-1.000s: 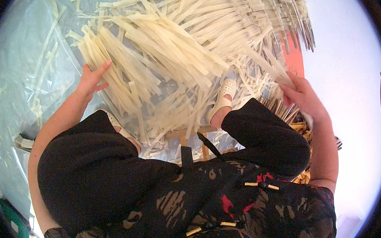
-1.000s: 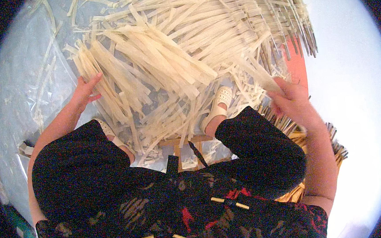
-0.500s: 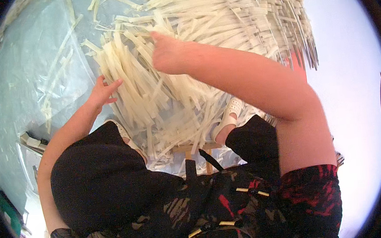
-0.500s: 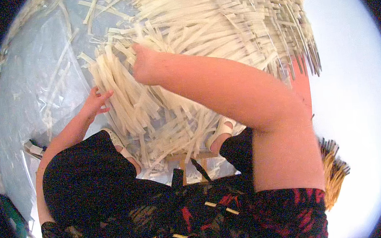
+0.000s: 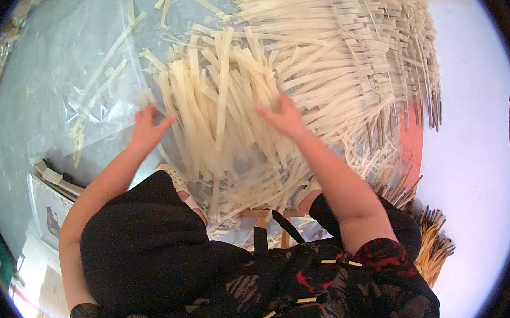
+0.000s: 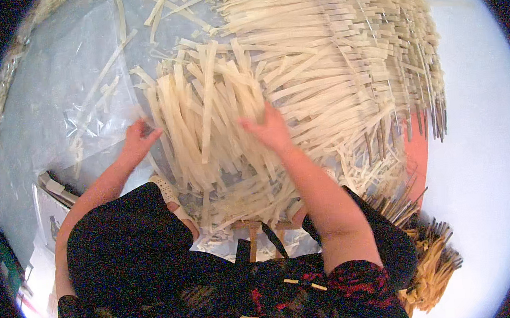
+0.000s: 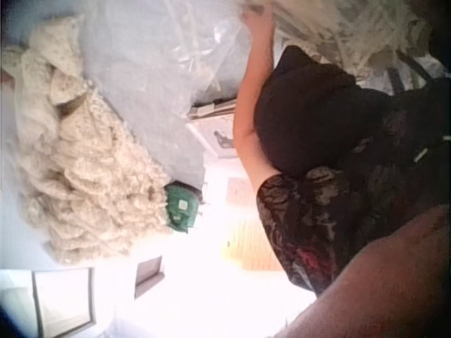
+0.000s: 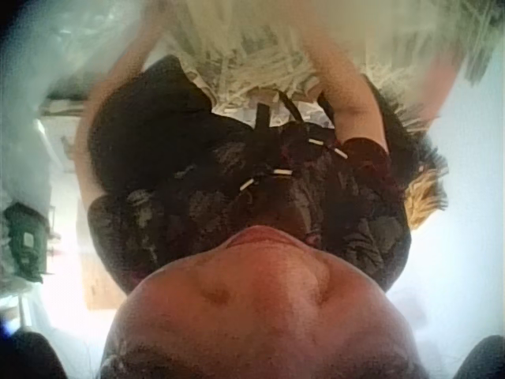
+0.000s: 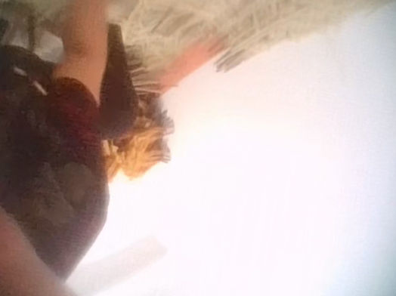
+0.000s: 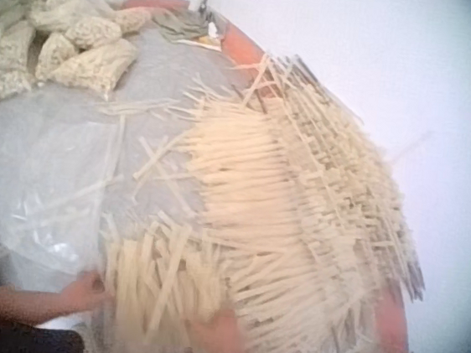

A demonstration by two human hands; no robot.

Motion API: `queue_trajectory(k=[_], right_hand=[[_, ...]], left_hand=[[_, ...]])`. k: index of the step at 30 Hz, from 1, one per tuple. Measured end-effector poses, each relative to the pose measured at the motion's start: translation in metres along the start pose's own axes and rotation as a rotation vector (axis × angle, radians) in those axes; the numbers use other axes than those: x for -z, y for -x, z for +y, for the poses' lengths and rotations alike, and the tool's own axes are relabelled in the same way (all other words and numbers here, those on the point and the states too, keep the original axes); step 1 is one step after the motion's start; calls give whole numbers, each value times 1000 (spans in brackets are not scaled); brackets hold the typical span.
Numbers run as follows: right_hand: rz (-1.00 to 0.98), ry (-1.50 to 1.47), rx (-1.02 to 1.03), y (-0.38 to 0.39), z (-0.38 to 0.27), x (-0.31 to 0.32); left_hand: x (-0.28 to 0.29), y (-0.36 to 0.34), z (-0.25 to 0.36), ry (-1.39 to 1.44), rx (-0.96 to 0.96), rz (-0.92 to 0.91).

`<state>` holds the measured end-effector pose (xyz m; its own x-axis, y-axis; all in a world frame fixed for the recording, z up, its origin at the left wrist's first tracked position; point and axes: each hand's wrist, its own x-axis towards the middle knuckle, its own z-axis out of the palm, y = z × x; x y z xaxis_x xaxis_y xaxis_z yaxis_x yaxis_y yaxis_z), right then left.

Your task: The person sorts and packs bundles of dried rice noodles by hand into plastic bags while seated on the floor, and organizes others onto wooden drying racks.

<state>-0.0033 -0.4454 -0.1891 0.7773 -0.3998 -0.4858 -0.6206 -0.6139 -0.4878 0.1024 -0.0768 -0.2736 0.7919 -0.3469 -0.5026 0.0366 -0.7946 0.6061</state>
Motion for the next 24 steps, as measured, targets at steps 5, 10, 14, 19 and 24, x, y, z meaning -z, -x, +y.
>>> queue_trajectory(k=[5, 10, 14, 19, 24], right_hand=[[-96, 33, 176, 41, -62, -58], [-210, 256, 153, 14, -70, -3], [26, 187, 436, -46, -129, 14], [-47, 279, 696, -109, -221, -51], [-162, 597, 539, -111, -247, -120]], left_hand=[[12, 43, 126, 901, 332, -364], [8, 31, 98, 473, 210, -623], [31, 17, 92, 13, 202, -677], [19, 27, 82, -397, -233, -258], [11, 32, 87, -222, -272, -313]])
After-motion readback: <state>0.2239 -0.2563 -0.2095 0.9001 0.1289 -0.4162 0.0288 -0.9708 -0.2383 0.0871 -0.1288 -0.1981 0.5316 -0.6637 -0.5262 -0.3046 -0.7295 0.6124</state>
